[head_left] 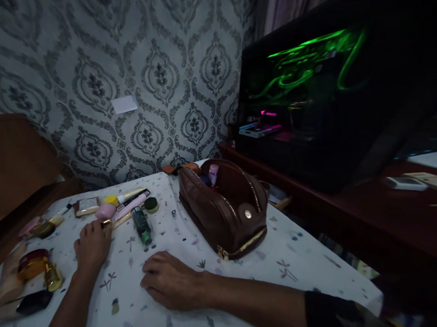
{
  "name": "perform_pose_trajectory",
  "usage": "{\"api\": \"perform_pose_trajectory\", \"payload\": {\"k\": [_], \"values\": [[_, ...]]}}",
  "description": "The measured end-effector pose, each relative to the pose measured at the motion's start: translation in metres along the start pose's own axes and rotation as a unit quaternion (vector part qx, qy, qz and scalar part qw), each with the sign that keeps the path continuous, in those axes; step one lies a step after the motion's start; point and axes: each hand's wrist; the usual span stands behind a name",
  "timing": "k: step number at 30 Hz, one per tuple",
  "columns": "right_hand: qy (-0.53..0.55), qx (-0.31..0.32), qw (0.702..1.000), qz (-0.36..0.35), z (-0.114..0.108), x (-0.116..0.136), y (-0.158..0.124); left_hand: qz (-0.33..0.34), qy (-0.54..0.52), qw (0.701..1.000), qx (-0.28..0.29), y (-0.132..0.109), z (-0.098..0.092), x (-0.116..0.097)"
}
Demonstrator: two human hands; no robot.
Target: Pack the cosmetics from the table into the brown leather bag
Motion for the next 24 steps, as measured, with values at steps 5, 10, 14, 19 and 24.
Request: {"api": "perform_pose_trajectory", "payload": {"k": [5, 10, 14, 19, 24], "values": [[-0.007, 0.002, 1.0, 0.0, 0.0, 0.0, 0.0, 0.017, 0.06, 0.998, -0.022, 0.001, -0.01, 0.003], [-0.01, 0.006, 1.0, 0.002, -0.002, 0.0, 0.0, -0.016, 0.051, 0.999, 0.002, 0.004, -0.007, 0.012], [-0.015, 0.007, 1.0, 0.0, -0.004, 0.001, 0.001, -0.009, 0.027, 0.998, 0.053, 0.009, -0.003, 0.015], [-0.021, 0.017, 1.0, -0.004, -0.005, 0.001, 0.003, -0.009, 0.022, 0.997, 0.077, 0.006, -0.009, 0.009], [-0.037, 0.018, 0.999, -0.012, -0.006, 0.001, 0.003, 0.021, 0.056, 0.997, 0.052, -0.003, -0.01, 0.008]]}}
Point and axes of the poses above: each hand's wrist, its own y-axis towards the middle knuckle, its own z-axis out of the palm, x = y × z, and after that the axes turned 2 degrees about -x, right-handed
